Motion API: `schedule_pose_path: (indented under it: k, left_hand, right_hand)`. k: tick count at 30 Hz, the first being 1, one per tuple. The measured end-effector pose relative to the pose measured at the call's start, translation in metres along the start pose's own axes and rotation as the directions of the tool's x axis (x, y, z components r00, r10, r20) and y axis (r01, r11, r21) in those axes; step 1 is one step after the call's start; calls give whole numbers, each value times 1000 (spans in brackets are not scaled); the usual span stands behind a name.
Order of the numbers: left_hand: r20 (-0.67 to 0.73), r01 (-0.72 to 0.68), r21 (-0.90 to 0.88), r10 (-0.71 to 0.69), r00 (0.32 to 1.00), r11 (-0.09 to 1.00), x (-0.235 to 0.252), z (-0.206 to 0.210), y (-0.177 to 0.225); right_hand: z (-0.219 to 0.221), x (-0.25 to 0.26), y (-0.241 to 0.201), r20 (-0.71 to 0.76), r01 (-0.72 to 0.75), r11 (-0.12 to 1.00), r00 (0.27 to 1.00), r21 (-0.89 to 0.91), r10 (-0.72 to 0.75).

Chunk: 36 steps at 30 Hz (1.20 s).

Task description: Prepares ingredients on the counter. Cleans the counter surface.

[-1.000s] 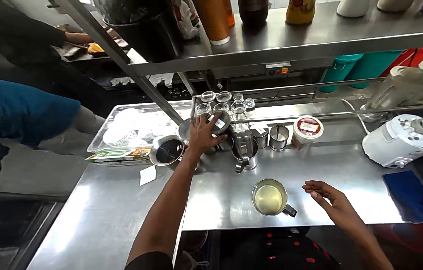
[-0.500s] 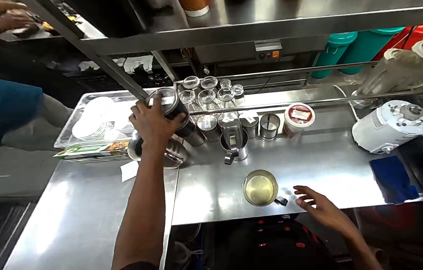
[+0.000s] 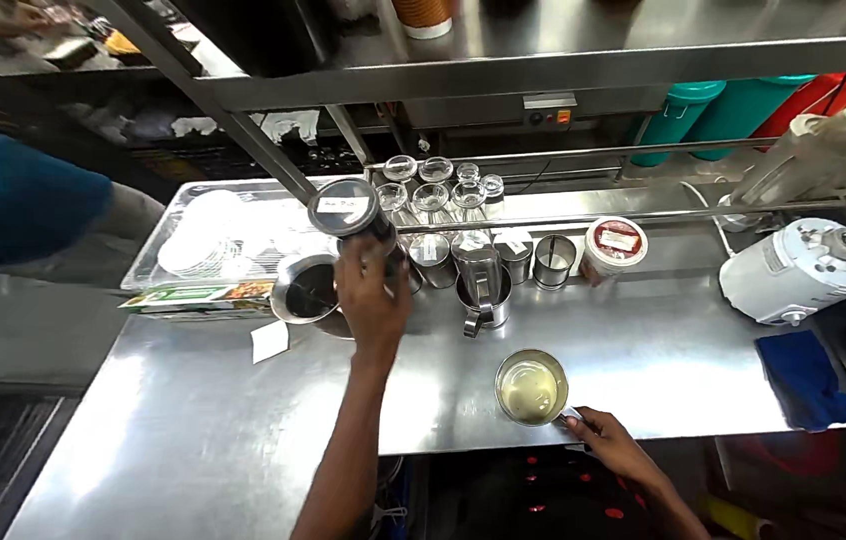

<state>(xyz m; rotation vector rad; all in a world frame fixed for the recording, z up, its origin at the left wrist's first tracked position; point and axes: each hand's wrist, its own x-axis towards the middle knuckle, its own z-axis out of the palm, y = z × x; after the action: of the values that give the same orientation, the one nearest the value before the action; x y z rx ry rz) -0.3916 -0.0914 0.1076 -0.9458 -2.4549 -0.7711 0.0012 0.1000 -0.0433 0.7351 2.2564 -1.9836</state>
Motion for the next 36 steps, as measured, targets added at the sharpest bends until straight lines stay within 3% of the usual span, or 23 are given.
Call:
schedule_pose_path:
  k: [2,4,7,10,15,23,27,30,36]
  left_hand:
    - [-60,3,-112,-10,998,994,-45,6,-2]
    - [-119,137,-218,-166,979,966,-95,12,-13]
    - [-140,386,-375,-463,875,843,-164,12,-16]
    - [-141,482,-429,-583,800,764,-212,-1,-11]
    - [-225,501,-358,-594,773,788,-260,-26,-22]
    - [-178,470,-397,-568,803,788,-304,-55,-49]
    - [-99,445,-396,-520,848,803,-305,-52,-58]
    - [-61,368,-391,-423,904,844,-298,-45,-68]
    - [-26,326,-407,-367,930,853,-278,-42,-68]
  right_hand:
    - [7,3,-9,23,29,999,999,-17,-29]
    - [19,13,-25,85,41,999,996,-31,-38]
    - [47,37,-54,177,48,998,983,28,-53]
    - [81,65,-94,236,-64,977,972,204,14]
    - [134,121,-137,239,-197,916,964,350,116]
    - [191,179,-134,-3,37,972,999,231,-38]
    - [199,187,-123,-101,68,969,994,238,-45]
    - [200,192,-102,-156,179,968,976,176,-152]
    - [186,167,-95,-57,226,962,974,152,-220]
